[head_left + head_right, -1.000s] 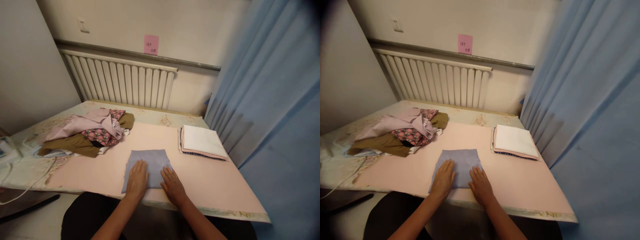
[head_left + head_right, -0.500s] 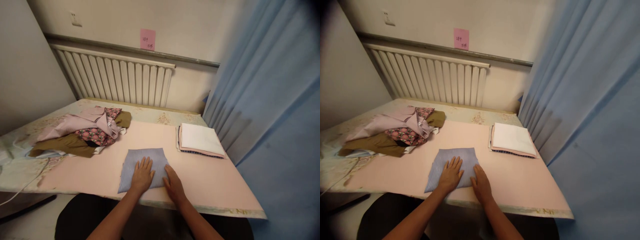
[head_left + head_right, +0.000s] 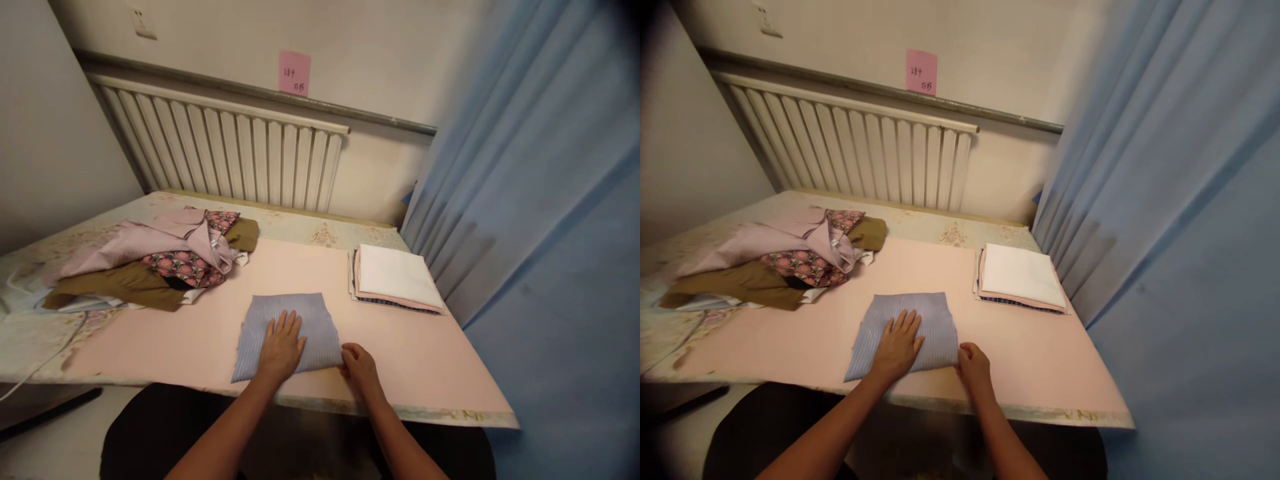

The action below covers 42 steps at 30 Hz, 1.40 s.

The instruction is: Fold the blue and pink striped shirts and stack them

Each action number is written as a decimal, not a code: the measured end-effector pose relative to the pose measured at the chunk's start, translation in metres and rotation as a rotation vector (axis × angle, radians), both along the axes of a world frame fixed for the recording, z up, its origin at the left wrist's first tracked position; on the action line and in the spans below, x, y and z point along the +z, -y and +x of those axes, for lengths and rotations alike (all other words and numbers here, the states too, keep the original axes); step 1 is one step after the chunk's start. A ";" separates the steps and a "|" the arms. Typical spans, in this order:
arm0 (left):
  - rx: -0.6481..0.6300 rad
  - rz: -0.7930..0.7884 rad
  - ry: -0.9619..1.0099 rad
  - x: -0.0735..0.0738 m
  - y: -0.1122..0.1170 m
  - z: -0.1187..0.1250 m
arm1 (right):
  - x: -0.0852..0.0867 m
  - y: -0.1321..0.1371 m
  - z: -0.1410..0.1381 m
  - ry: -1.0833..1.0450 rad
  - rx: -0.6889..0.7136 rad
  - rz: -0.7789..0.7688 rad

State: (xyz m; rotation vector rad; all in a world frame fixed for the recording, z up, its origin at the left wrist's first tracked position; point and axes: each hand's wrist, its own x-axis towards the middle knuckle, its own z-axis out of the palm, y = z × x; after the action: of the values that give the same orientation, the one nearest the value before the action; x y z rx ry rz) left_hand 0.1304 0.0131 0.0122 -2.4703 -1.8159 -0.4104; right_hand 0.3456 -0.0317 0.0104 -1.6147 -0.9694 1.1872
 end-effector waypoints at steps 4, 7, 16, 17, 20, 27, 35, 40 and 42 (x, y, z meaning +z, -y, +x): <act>0.004 -0.009 0.007 0.000 0.000 0.000 | 0.003 0.002 -0.004 -0.043 0.038 -0.098; 0.004 -0.003 0.012 0.000 0.000 0.000 | 0.006 0.002 -0.007 -0.083 0.049 -0.138; 0.005 -0.004 0.024 -0.003 -0.001 0.001 | 0.002 0.002 -0.017 -0.042 0.005 -0.033; 0.006 -0.003 0.025 -0.003 0.000 0.000 | 0.001 0.002 -0.016 0.003 -0.001 -0.008; 0.008 0.000 0.024 -0.002 0.000 0.000 | -0.001 0.002 -0.012 0.277 0.028 0.097; 0.010 -0.023 0.024 0.002 0.001 0.002 | 0.004 0.011 -0.009 0.878 0.115 0.321; 0.000 -0.048 0.011 -0.001 -0.001 0.000 | 0.000 0.034 -0.069 1.096 0.498 0.822; -0.003 -0.031 0.008 -0.002 -0.001 0.000 | -0.022 0.038 -0.075 1.174 0.603 0.751; 0.009 -0.020 0.015 0.000 0.000 0.001 | -0.029 0.037 -0.067 1.199 0.598 0.714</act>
State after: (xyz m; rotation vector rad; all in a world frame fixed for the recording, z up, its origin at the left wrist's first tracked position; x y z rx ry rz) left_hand 0.1316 0.0132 0.0120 -2.4777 -1.8456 -0.4130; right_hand 0.2786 -0.0686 -0.0183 -1.3586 -2.4035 -0.0375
